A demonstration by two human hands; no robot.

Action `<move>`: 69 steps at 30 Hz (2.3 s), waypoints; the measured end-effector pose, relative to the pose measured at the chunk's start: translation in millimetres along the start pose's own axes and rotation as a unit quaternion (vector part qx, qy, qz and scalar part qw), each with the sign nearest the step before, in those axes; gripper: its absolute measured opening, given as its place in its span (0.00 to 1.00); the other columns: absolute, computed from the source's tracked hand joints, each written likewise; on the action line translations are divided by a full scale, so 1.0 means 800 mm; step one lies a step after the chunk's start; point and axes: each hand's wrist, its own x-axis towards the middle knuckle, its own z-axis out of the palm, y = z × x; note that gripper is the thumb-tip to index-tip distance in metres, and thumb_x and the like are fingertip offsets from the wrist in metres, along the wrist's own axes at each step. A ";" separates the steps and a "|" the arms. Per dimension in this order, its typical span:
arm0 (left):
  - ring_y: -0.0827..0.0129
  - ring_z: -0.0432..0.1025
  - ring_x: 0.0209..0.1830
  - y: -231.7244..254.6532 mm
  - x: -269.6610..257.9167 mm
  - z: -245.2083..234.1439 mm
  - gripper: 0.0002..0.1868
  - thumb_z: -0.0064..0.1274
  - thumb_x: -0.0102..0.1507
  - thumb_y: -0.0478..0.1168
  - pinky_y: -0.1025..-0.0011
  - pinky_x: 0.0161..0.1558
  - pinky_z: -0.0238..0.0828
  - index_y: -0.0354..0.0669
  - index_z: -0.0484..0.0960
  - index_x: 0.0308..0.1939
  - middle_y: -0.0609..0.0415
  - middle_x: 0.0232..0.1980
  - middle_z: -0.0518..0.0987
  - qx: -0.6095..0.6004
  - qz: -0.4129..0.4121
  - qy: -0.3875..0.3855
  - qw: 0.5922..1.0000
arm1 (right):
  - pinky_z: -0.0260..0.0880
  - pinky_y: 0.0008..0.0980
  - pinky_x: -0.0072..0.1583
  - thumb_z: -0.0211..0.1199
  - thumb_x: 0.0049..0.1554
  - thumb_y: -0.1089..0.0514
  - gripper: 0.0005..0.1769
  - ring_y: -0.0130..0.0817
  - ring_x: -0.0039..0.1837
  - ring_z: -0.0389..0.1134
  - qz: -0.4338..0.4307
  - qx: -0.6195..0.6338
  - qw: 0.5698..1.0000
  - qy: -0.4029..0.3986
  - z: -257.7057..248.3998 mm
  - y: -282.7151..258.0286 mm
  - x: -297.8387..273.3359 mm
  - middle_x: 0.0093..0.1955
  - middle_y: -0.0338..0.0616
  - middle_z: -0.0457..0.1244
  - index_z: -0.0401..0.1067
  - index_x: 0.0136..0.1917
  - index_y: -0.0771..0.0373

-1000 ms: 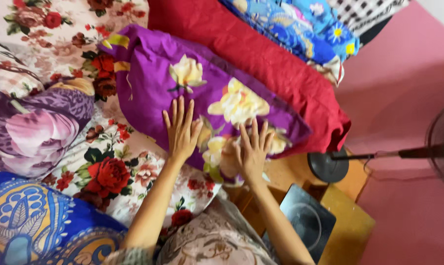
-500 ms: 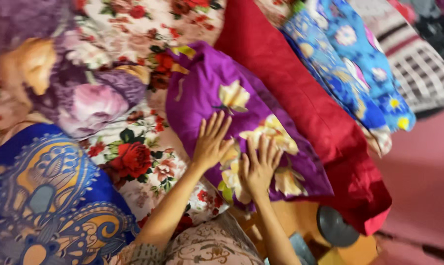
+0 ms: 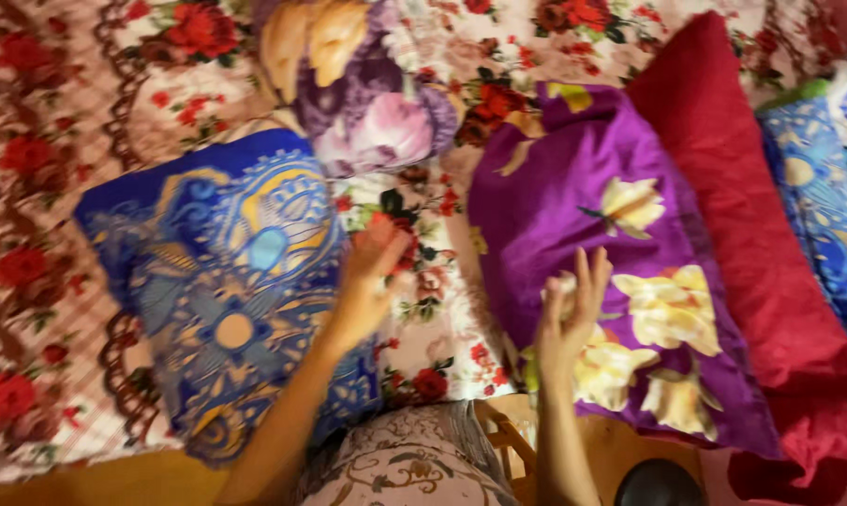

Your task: The person folds several decorative pillows on a bed. They smooth the fabric, fold the pillows in half, and stack them neatly on top of each other.

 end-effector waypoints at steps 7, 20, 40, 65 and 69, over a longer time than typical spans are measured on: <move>0.44 0.46 0.83 -0.114 -0.054 -0.170 0.31 0.49 0.71 0.48 0.39 0.77 0.35 0.43 0.67 0.77 0.42 0.83 0.57 0.290 -0.122 0.118 0.942 | 0.35 0.63 0.81 0.60 0.62 0.48 0.32 0.57 0.86 0.39 -0.262 -0.062 0.939 -0.215 0.253 -0.085 -0.098 0.85 0.51 0.43 0.63 0.78 0.51; 0.44 0.48 0.82 -0.186 -0.096 -0.191 0.39 0.53 0.65 0.59 0.29 0.73 0.32 0.50 0.64 0.77 0.43 0.82 0.56 0.284 -0.159 0.120 0.938 | 0.50 0.33 0.75 0.55 0.65 0.49 0.38 0.39 0.79 0.53 0.075 0.217 0.923 -0.308 0.338 0.051 -0.126 0.81 0.51 0.51 0.48 0.82 0.60; 0.58 0.76 0.43 -0.230 -0.131 -0.253 0.31 0.51 0.69 0.58 0.64 0.49 0.70 0.28 0.79 0.54 0.42 0.44 0.82 -0.121 -0.404 0.194 0.886 | 0.73 0.37 0.54 0.71 0.54 0.55 0.35 0.35 0.51 0.71 0.282 0.401 0.817 -0.304 0.229 -0.094 -0.099 0.56 0.50 0.69 0.65 0.69 0.71; 0.42 0.36 0.85 -0.081 -0.045 -0.134 0.46 0.47 0.69 0.62 0.37 0.77 0.30 0.48 0.46 0.83 0.36 0.85 0.41 0.177 -0.085 -0.001 0.980 | 0.63 0.45 0.71 0.56 0.69 0.44 0.36 0.52 0.73 0.60 -0.003 0.031 0.999 -0.006 0.206 0.084 -0.055 0.73 0.62 0.57 0.55 0.81 0.65; 0.44 0.40 0.84 -0.152 -0.071 -0.120 0.45 0.44 0.70 0.65 0.38 0.77 0.35 0.46 0.48 0.83 0.39 0.85 0.44 0.245 -0.141 -0.043 0.958 | 0.41 0.66 0.77 0.51 0.66 0.31 0.48 0.71 0.84 0.35 -0.145 -0.229 0.959 -0.079 0.347 0.029 -0.135 0.84 0.77 0.33 0.42 0.85 0.60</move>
